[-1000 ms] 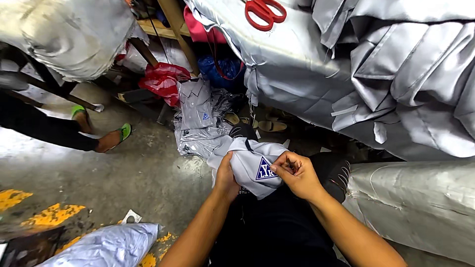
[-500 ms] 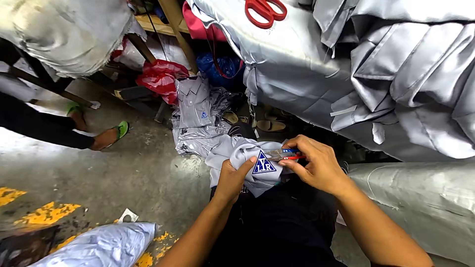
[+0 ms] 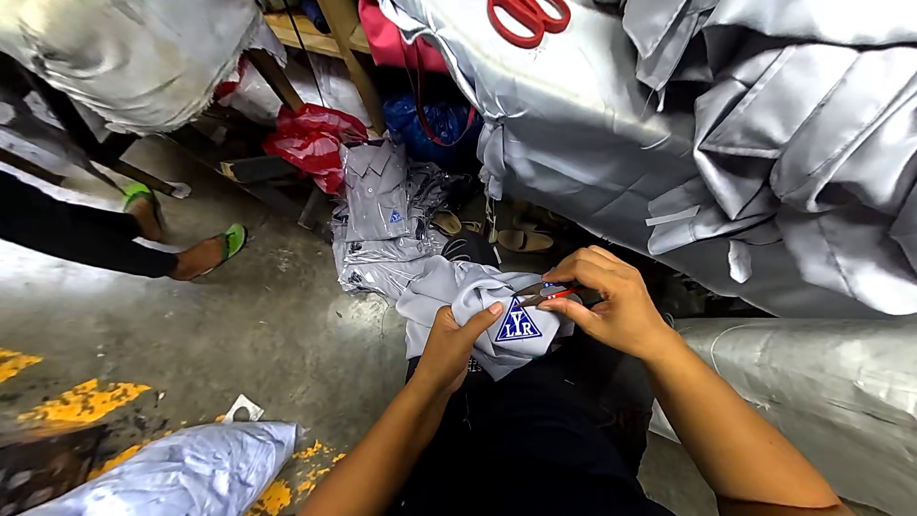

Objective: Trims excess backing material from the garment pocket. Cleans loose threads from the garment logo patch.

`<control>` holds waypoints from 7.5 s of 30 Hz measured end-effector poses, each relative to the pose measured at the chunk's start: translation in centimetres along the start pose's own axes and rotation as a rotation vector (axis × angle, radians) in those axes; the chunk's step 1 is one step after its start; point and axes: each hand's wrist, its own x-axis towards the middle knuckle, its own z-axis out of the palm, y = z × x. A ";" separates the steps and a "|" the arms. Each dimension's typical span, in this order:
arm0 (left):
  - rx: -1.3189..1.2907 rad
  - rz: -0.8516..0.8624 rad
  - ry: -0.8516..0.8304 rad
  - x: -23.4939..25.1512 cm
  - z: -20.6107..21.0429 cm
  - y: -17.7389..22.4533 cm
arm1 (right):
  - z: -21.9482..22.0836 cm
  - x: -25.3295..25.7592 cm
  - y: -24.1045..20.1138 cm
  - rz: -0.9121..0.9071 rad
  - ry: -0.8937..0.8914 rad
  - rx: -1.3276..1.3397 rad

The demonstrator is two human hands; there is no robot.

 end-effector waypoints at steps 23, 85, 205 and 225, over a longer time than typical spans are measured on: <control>0.004 0.014 -0.050 -0.1 0.1 -1.0 | 1.2 -1.7 -0.1 0.100 0.098 0.181; 0.116 0.005 -0.111 0.3 0.4 -0.2 | -0.6 -1.7 -0.2 0.003 0.047 0.047; 0.042 0.034 0.028 0.0 1.5 -0.7 | 1.1 -4.2 -1.6 0.262 0.231 0.079; 0.110 0.253 0.089 -0.3 1.9 -2.6 | 0.9 -4.0 -3.1 0.597 0.199 0.230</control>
